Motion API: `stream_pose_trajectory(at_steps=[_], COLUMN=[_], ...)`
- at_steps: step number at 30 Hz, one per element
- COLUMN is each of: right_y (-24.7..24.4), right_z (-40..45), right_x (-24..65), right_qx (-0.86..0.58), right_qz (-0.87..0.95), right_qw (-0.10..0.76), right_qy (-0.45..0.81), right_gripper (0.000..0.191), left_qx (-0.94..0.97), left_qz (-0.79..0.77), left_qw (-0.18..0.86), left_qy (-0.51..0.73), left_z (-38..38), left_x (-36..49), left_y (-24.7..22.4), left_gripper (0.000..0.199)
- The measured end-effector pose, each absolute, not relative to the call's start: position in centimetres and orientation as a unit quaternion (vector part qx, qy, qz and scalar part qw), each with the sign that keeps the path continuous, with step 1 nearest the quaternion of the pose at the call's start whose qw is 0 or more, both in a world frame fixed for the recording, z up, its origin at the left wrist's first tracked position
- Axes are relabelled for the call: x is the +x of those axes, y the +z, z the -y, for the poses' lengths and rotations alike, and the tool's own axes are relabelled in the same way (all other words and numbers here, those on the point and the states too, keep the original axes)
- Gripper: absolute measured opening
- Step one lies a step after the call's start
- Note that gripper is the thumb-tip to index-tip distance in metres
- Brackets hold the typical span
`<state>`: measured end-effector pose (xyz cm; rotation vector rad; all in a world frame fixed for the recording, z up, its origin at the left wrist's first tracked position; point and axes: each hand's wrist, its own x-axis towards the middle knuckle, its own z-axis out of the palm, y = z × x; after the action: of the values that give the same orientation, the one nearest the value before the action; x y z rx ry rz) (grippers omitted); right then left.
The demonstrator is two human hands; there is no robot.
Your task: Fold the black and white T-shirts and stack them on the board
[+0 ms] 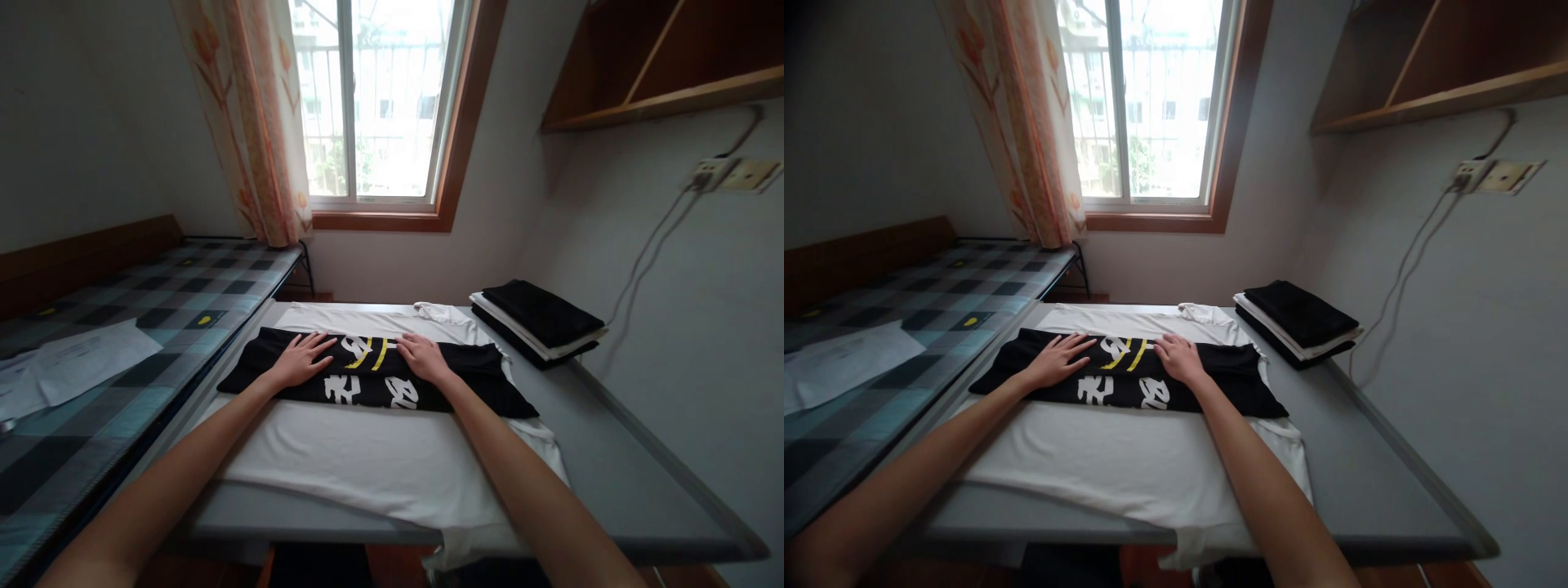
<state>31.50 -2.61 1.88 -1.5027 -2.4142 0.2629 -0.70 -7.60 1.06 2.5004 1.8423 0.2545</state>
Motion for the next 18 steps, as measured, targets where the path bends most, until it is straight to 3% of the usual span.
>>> stream_pose_trajectory(at_steps=[8, 18], right_y=[3.3, 1.5], right_z=[-0.6, 1.5], right_x=[32.8, 36.5], right_qx=[-0.616, -0.604], right_qz=[0.763, 0.779], right_qw=[0.173, 0.167], right_qy=[0.096, 0.018], right_gripper=[0.016, 0.033], left_qx=[0.762, 0.753], left_qz=[-0.644, -0.655], left_qw=[0.002, 0.003], left_qy=[0.069, 0.057], left_z=[8.0, 8.0], left_x=[-1.9, -2.1], left_y=[1.2, 1.5], left_gripper=[0.059, 0.060])
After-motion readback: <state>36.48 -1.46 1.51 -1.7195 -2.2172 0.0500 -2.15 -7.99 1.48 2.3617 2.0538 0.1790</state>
